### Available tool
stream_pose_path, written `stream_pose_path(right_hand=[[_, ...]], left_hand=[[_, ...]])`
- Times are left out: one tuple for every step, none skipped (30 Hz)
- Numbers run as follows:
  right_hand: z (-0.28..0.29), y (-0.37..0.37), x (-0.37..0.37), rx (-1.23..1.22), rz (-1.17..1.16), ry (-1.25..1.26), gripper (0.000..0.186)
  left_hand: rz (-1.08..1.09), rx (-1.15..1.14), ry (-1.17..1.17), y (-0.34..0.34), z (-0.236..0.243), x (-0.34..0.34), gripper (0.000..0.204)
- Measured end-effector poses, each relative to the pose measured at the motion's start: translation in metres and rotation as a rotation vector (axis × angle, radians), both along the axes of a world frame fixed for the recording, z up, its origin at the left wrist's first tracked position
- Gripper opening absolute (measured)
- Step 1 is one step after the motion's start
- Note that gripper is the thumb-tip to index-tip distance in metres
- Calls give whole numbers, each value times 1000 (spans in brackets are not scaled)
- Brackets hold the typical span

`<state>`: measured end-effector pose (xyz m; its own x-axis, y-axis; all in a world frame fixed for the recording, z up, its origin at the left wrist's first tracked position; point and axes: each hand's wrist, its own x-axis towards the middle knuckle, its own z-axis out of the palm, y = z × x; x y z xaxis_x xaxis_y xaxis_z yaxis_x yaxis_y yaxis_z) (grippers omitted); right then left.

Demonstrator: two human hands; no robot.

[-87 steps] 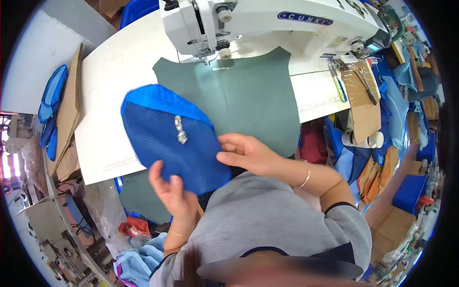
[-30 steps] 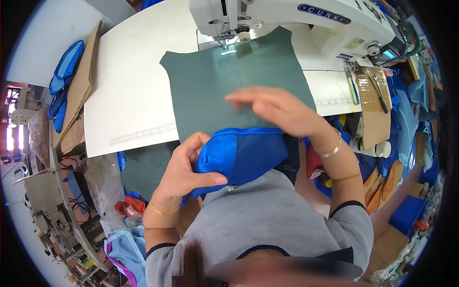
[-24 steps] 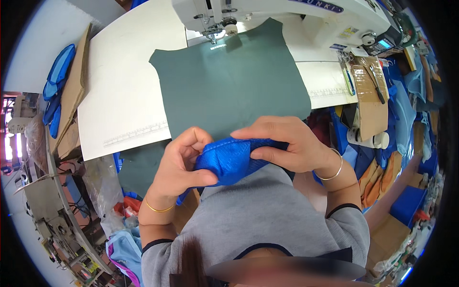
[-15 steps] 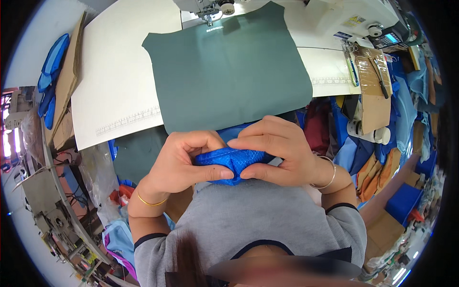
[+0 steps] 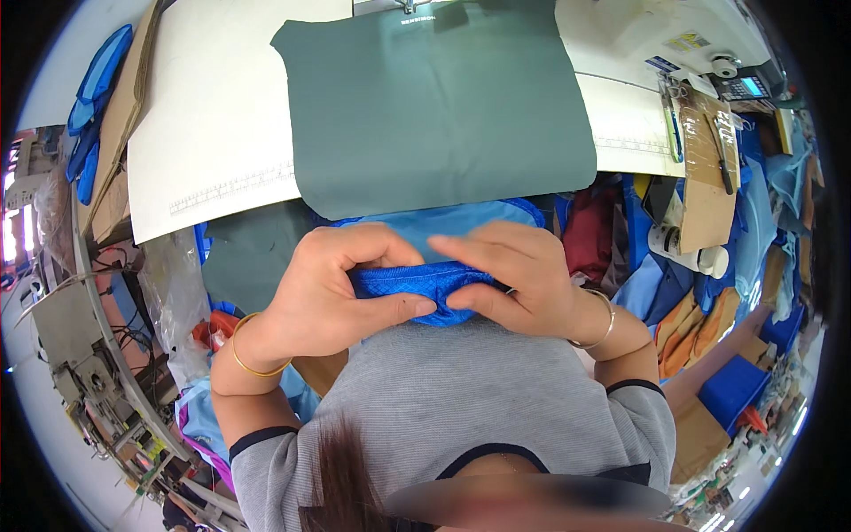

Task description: The recorder is sewing a blue mesh pocket onto a green leather panel using an industrial sewing machine.

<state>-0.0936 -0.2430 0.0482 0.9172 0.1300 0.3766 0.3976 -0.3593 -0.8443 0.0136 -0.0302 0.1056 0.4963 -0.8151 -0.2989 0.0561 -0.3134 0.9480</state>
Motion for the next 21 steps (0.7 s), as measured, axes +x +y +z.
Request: stream_pose_path(right_hand=[[2,4,2,16,-103,-96,34],[-2,5,2,18,-102,-95,34],[-7,5,3,48,-65,-123,34],[-10,5,3,78,-27,-151,33],[-10,4,2,77,-27,-149,33],[-11,1,2,82,-9,-124,32],[-11,0,2,86,10,-99,32],[-12,0,1,88,11,-98,32],[-12,0,0,80,12,-98,31],[-13,0,-2,73,14,-98,30],[-14,0,-2,74,12,-95,30],[-15,0,-3,88,5,-86,30],[-16,1,-3,102,-2,-77,30],[-13,1,-2,103,-2,-75,30],[-9,2,0,112,9,-74,28],[-7,2,2,120,20,-73,25],[-8,1,3,122,20,-72,25],[-10,-2,3,83,56,-60,24],[-11,-4,3,44,91,-49,23],[-9,-4,2,43,90,-49,23],[-7,-5,2,18,54,-83,22]], left_hand=[[21,-9,25,0,0,0,18],[22,-7,26,0,1,2,18],[-15,-14,26,1,1,3,18],[-52,-21,27,1,1,4,17],[-52,-21,29,1,0,3,17],[-46,-14,21,1,-2,1,18],[-40,-7,13,1,-2,0,19],[-40,-6,14,1,0,-3,19],[40,42,-3,0,3,-7,20],[121,89,-20,0,4,-10,22],[120,91,-18,0,2,-9,22],[70,34,-143,1,0,-7,21],[21,-24,-269,2,-3,-6,20],[21,-23,-268,3,-4,-5,20],[-10,-61,-303,3,-6,-3,18],[-41,-99,-338,4,-6,-2,16],[-41,-97,-338,3,-6,1,16],[-82,-104,-364,2,-4,3,15],[-123,-112,-391,1,-3,4,14],[-124,-113,-391,1,-5,3,14],[-62,-136,-386,0,-8,1,14]])
